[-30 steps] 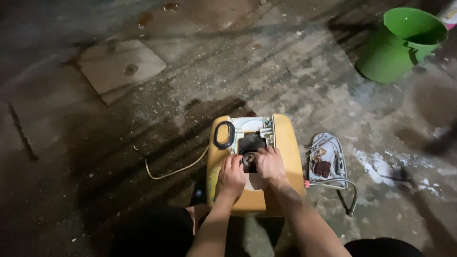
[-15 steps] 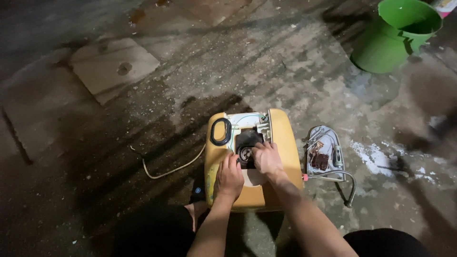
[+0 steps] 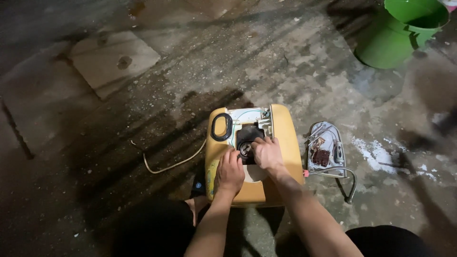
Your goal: The person disassembles a yellow appliance, removes a metal heating element, and cleans it with a dark cloth. They then reinsert the heating element into the appliance and secure it by hand.
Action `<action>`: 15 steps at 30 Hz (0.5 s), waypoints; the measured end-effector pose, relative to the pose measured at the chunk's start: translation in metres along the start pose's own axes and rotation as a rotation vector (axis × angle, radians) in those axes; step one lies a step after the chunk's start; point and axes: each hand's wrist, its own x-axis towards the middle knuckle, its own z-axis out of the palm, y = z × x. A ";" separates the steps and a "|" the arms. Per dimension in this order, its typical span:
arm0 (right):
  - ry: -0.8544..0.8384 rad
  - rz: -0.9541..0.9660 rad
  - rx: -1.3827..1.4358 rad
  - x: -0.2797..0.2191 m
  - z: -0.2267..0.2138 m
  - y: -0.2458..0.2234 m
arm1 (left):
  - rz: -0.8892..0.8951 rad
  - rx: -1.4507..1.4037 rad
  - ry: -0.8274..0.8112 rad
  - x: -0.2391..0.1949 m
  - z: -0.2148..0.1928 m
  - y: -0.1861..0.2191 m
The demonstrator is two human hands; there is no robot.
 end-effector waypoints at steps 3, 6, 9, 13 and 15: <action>0.013 -0.019 -0.016 0.000 -0.009 -0.002 | -0.006 0.026 -0.003 0.000 -0.003 0.002; 0.061 -0.047 -0.024 -0.002 0.006 0.001 | -0.014 0.018 -0.010 0.001 -0.001 0.002; 0.069 -0.062 -0.032 -0.001 0.009 0.000 | 0.003 0.018 -0.016 0.003 -0.006 0.003; 0.054 -0.075 0.047 0.002 0.021 0.005 | -0.003 0.030 -0.003 0.001 -0.003 0.003; 0.072 -0.038 0.097 0.001 0.020 0.004 | 0.015 0.017 0.019 0.000 -0.002 0.002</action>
